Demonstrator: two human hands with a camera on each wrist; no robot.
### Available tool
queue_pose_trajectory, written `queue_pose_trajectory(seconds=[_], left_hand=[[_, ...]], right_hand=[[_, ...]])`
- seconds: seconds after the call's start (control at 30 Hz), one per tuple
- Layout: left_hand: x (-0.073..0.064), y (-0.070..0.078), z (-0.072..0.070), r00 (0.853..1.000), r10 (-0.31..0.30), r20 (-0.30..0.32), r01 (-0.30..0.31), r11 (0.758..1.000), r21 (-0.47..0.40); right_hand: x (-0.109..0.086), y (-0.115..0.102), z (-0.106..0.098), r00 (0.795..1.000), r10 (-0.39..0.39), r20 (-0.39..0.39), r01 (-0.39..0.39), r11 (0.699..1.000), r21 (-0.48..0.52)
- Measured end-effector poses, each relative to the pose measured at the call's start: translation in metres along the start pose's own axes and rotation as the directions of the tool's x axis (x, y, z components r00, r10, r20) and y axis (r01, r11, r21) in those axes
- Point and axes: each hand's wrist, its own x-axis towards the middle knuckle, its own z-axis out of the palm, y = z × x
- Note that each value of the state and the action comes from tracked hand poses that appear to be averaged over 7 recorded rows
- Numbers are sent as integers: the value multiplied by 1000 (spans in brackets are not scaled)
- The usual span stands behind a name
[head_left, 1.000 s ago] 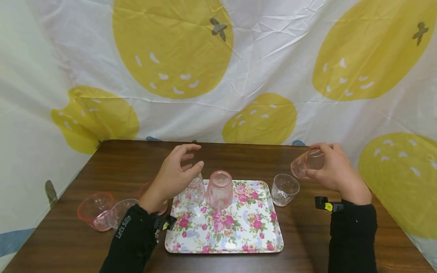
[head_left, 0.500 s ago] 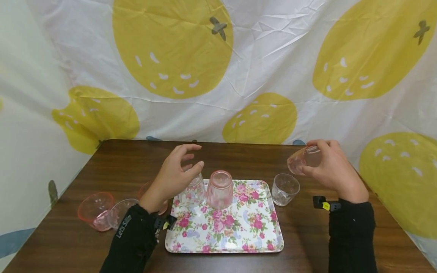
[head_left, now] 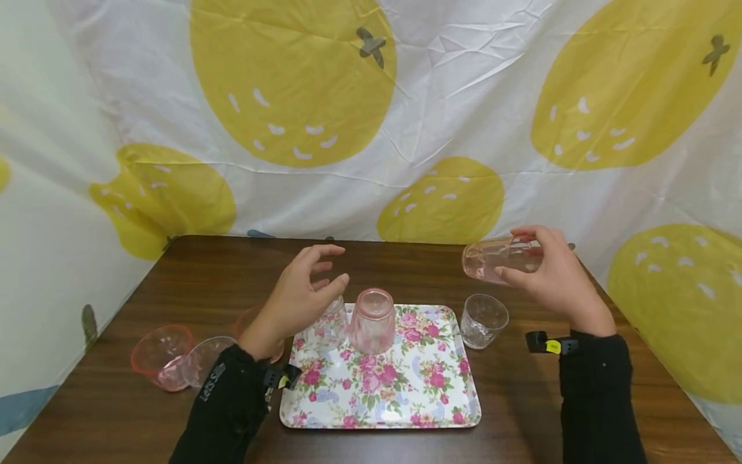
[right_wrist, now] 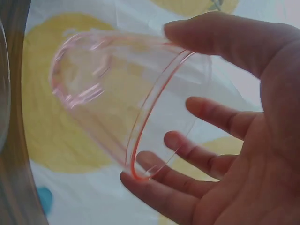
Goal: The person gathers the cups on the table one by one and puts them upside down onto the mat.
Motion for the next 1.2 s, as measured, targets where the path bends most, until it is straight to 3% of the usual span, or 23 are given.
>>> queue_pose_trajectory(seconds=[0.2, 0.5, 0.77, 1.2], left_hand=[[1, -3, 2, 1000, 4, 7, -4, 1000, 0], [-1, 0, 3, 1000, 10, 2, -10, 1000, 6], [0, -3, 3, 1000, 21, -1, -21, 1000, 16], [-2, -1, 5, 1000, 19, 12, -19, 1000, 2]], right_hand=[[3, 3, 4, 999, 5, 51, -15, 979, 204], [5, 10, 12, 996, -20, 89, -18, 911, 412], [7, 14, 17, 991, -84, 101, 21, 858, 513], [8, 3, 25, 981, -150, 121, 58, 829, 556]])
